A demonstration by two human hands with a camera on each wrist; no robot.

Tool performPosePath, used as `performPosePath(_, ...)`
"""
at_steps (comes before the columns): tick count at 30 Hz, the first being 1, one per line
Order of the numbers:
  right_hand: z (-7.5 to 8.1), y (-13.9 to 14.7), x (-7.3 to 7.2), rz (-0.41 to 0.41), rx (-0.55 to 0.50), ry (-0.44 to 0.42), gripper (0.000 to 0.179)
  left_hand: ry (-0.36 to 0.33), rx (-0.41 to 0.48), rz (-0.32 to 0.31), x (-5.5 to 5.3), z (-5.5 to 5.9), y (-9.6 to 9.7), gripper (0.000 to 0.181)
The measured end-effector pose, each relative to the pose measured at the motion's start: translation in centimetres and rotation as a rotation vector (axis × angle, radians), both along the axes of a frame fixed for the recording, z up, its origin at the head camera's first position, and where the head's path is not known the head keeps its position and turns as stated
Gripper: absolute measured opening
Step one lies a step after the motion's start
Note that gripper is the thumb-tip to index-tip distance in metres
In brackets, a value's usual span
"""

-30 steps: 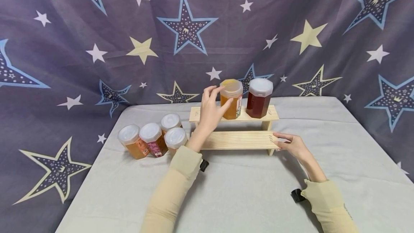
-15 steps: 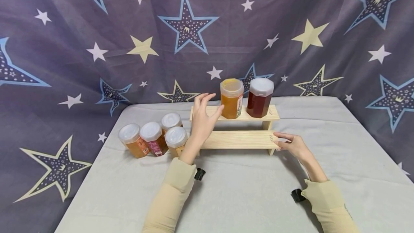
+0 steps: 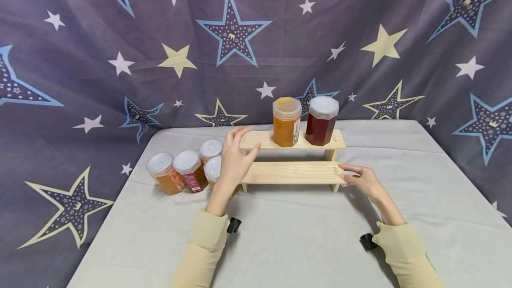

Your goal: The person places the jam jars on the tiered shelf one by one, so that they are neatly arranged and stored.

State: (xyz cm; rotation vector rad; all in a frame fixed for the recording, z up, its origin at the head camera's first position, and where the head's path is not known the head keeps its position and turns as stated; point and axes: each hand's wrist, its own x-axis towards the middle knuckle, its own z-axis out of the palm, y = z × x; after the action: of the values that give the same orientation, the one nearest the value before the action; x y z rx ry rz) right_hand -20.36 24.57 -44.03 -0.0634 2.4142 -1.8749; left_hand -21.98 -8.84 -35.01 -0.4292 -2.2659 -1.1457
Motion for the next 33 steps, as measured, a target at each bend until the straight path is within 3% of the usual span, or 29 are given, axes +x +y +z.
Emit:
performPosePath(20,0.1,0.0,0.0,-0.008,0.036,-0.003,0.045,-0.086,-0.217,0.046,2.1,-0.2,-4.7,0.042)
performPosePath(33,-0.1,0.0,0.0,0.001,-0.006,0.010,0.044,-0.187,-0.285,0.078,3.0,-0.9,-6.5,0.042)
